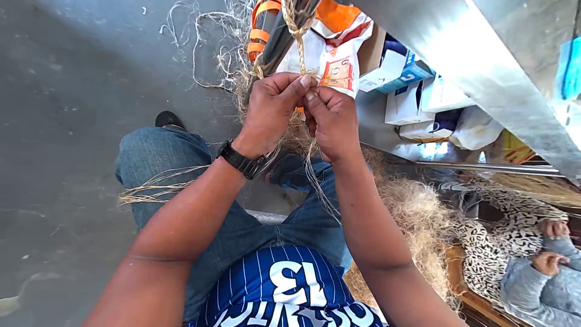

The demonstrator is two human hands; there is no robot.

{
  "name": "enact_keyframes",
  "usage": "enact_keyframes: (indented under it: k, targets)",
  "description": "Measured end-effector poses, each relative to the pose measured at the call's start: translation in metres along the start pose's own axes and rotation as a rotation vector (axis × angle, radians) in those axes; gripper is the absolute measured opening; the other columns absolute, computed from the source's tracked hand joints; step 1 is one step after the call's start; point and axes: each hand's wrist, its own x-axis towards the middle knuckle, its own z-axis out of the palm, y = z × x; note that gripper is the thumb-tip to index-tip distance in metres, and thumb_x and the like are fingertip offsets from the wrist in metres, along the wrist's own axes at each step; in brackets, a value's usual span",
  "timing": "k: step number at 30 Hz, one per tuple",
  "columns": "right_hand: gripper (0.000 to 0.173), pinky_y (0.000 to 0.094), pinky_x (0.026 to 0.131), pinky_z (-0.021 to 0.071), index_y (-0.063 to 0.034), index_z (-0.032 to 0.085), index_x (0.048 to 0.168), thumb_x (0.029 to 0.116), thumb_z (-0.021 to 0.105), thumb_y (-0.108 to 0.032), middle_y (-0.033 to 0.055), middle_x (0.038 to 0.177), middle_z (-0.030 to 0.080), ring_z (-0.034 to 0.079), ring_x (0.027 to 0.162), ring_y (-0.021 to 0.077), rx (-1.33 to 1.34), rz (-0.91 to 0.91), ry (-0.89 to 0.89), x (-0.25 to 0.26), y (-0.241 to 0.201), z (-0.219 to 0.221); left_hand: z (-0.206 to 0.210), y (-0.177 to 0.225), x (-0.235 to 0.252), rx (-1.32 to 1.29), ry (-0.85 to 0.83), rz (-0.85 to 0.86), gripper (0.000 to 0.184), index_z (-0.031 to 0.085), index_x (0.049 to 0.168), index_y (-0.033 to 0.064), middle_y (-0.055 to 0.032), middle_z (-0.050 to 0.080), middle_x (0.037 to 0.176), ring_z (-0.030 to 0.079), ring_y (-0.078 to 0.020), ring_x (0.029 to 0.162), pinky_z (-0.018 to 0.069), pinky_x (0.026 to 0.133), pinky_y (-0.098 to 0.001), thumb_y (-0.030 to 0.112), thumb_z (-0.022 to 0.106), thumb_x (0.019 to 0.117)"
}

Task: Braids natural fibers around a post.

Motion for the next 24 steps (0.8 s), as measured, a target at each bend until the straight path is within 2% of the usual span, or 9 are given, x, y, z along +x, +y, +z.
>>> enact_keyframes:
  k: [4,9,11,13,15,17,19,22,24]
  targets:
    - [0.029,0.0242,0.050,0.0469,-0.0009,0.067,0.097,0.1099,0.045,-0.016,0.0021,0.074,0.060,0.052,0.055,0.0094,0.073,0.060,-0.103,-0.004,-0.003,-0.007,-0.001,0.000,-0.001,-0.011,-0.004,-0.011,0.018,0.071,0.102,0.0014,-0.0040,0.072,0.085,0.061,-0.0062,0.066,0.0480,0.057,-0.0203,0.013,0.058,0.1051]
    - [0.056,0.0284,0.055,0.0546,-0.0010,0.058,0.131,0.1135,0.019,-0.037,0.0085,0.093,0.069,0.061,0.062,0.0136,0.235,0.191,-0.261,-0.022,0.006,-0.030,-0.004,0.000,0.001,-0.001,0.000,-0.050,0.018,0.071,0.100,0.0043,0.0009,0.066,0.080,0.047,-0.0041,0.054,0.0388,0.048,-0.0187,0.015,0.058,0.1054]
    - [0.051,0.0279,0.054,0.0548,-0.0043,0.049,0.143,0.1133,0.022,-0.035,0.0089,0.092,0.069,0.062,0.063,0.0138,0.242,0.165,-0.268,-0.032,0.011,-0.036,-0.005,-0.001,0.002,-0.009,-0.003,-0.061,0.017,0.071,0.100,0.0047,0.0017,0.064,0.078,0.045,-0.0040,0.052,0.0379,0.047,-0.0186,0.015,0.058,0.1053]
    - [0.048,0.0256,0.052,0.0528,-0.0068,0.038,0.155,0.1118,0.035,-0.028,0.0069,0.088,0.065,0.058,0.061,0.0122,0.252,0.118,-0.273,-0.045,0.015,-0.044,-0.006,-0.002,0.002,-0.028,-0.001,-0.077,0.018,0.070,0.100,0.0044,0.0024,0.060,0.073,0.042,-0.0044,0.050,0.0363,0.045,-0.0189,0.016,0.057,0.1056]
    - [0.058,0.0227,0.049,0.0480,-0.0122,0.028,0.161,0.1063,0.048,-0.016,0.0044,0.082,0.062,0.054,0.057,0.0094,0.294,0.107,-0.266,-0.065,0.019,-0.052,-0.008,-0.004,0.003,-0.043,0.002,-0.090,0.018,0.070,0.101,0.0053,0.0035,0.056,0.069,0.040,-0.0045,0.048,0.0357,0.044,-0.0190,0.017,0.057,0.1058]
    - [0.063,0.0207,0.047,0.0456,-0.0223,0.030,0.161,0.1034,0.053,-0.013,0.0022,0.078,0.061,0.052,0.054,0.0071,0.307,0.176,-0.234,-0.090,0.024,-0.060,-0.009,-0.005,0.003,-0.063,-0.001,-0.101,0.018,0.069,0.100,0.0066,0.0046,0.052,0.067,0.039,-0.0044,0.047,0.0351,0.044,-0.0190,0.017,0.056,0.1060]
    - [0.056,0.0203,0.046,0.0442,-0.0234,0.039,0.157,0.1037,0.053,-0.017,0.0017,0.076,0.060,0.050,0.052,0.0064,0.275,0.252,-0.207,-0.117,0.035,-0.070,-0.010,-0.006,0.003,-0.089,0.000,-0.115,0.017,0.068,0.100,0.0074,0.0050,0.051,0.066,0.038,-0.0041,0.047,0.0342,0.043,-0.0184,0.017,0.056,0.1062]
    - [0.032,0.0217,0.048,0.0444,-0.0120,0.062,0.135,0.1047,0.054,-0.021,-0.0003,0.073,0.058,0.048,0.052,0.0055,0.199,0.372,-0.164,-0.169,0.060,-0.087,-0.009,-0.007,0.003,-0.130,0.010,-0.148,0.016,0.067,0.101,0.0086,0.0058,0.048,0.065,0.036,-0.0036,0.046,0.0324,0.042,-0.0176,0.017,0.055,0.1066]
    - [0.027,0.0219,0.050,0.0461,-0.0043,0.067,0.123,0.1054,0.053,-0.019,-0.0022,0.073,0.060,0.051,0.055,0.0045,0.135,0.481,-0.147,-0.220,0.074,-0.103,-0.010,-0.007,0.003,-0.138,0.024,-0.158,0.016,0.067,0.102,0.0092,0.0060,0.047,0.064,0.037,-0.0040,0.046,0.0332,0.042,-0.0180,0.018,0.054,0.1069]
